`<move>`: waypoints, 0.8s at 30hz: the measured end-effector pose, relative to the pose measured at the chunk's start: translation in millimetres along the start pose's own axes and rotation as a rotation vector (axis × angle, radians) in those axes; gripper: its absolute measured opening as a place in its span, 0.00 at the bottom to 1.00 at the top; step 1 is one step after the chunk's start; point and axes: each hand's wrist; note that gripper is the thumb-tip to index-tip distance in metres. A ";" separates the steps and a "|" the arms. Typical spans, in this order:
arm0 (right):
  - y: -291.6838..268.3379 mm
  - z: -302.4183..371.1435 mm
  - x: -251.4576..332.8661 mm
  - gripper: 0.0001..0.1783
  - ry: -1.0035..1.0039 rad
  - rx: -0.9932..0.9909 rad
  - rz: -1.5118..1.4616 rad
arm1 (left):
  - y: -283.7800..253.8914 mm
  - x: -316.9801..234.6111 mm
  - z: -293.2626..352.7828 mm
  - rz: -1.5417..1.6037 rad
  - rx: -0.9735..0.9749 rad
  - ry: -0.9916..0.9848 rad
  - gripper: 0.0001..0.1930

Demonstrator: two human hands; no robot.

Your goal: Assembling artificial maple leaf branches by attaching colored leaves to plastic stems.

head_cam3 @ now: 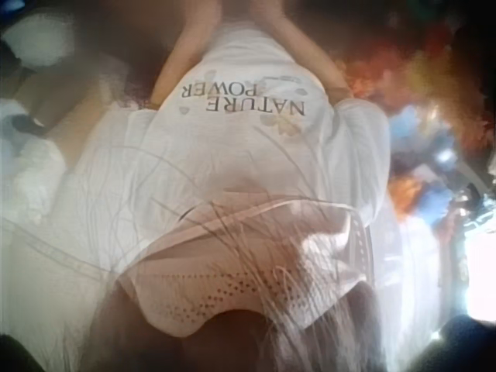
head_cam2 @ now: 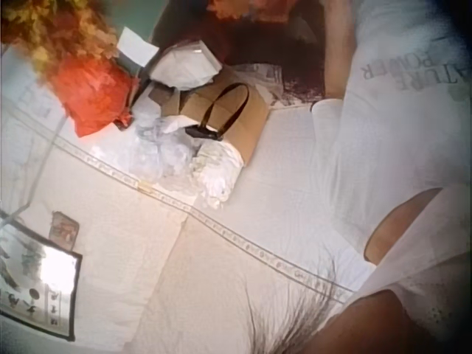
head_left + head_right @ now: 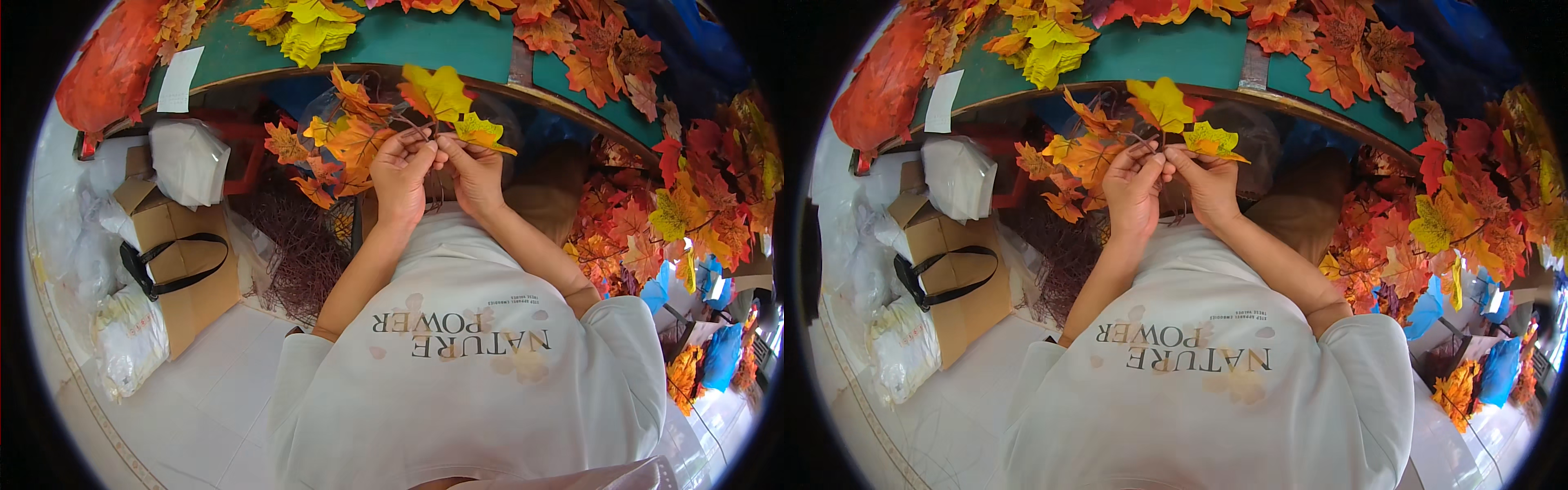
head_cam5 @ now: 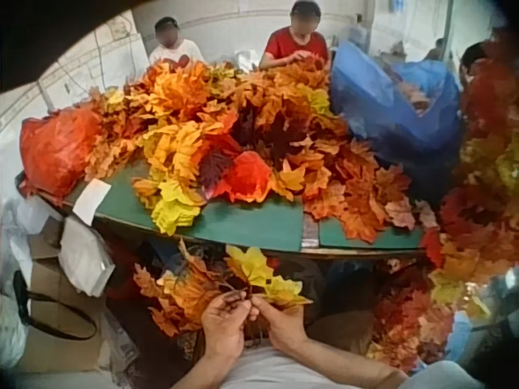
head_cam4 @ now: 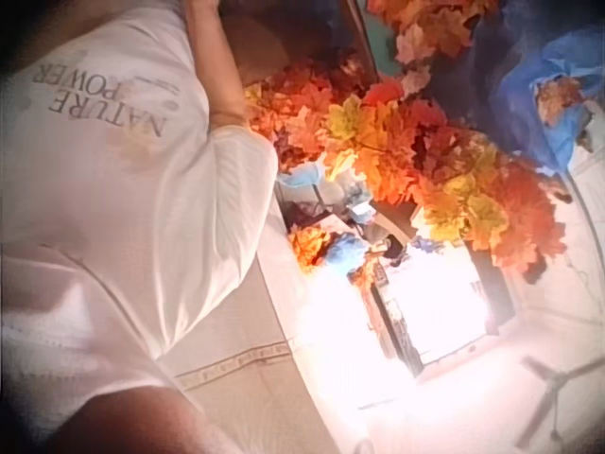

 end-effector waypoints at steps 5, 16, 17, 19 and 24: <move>-2.7 -4.8 2.6 0.08 0.225 0.003 -0.172 | -3.6 -0.1 -1.7 -0.053 0.009 -0.044 0.08; -11.4 -7.5 -3.8 0.09 0.230 0.071 -0.197 | -4.2 2.9 -5.1 -0.104 -0.024 -0.044 0.09; -11.4 -7.6 -3.9 0.09 0.216 0.058 -0.194 | -4.1 2.9 -5.2 -0.109 -0.020 -0.044 0.09; -11.7 -7.6 -4.3 0.09 0.205 0.058 -0.192 | -4.1 2.7 -5.2 -0.109 -0.016 -0.046 0.09; -8.5 -7.7 -1.0 0.09 0.188 0.050 -0.179 | -4.2 3.5 -6.1 -0.118 -0.001 -0.043 0.09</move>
Point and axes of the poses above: each hand's wrist, its own z-axis away from the middle knuckle, its own y-axis out of the palm, x = y × z, and after that the axes turned 2 degrees about -y, right-handed
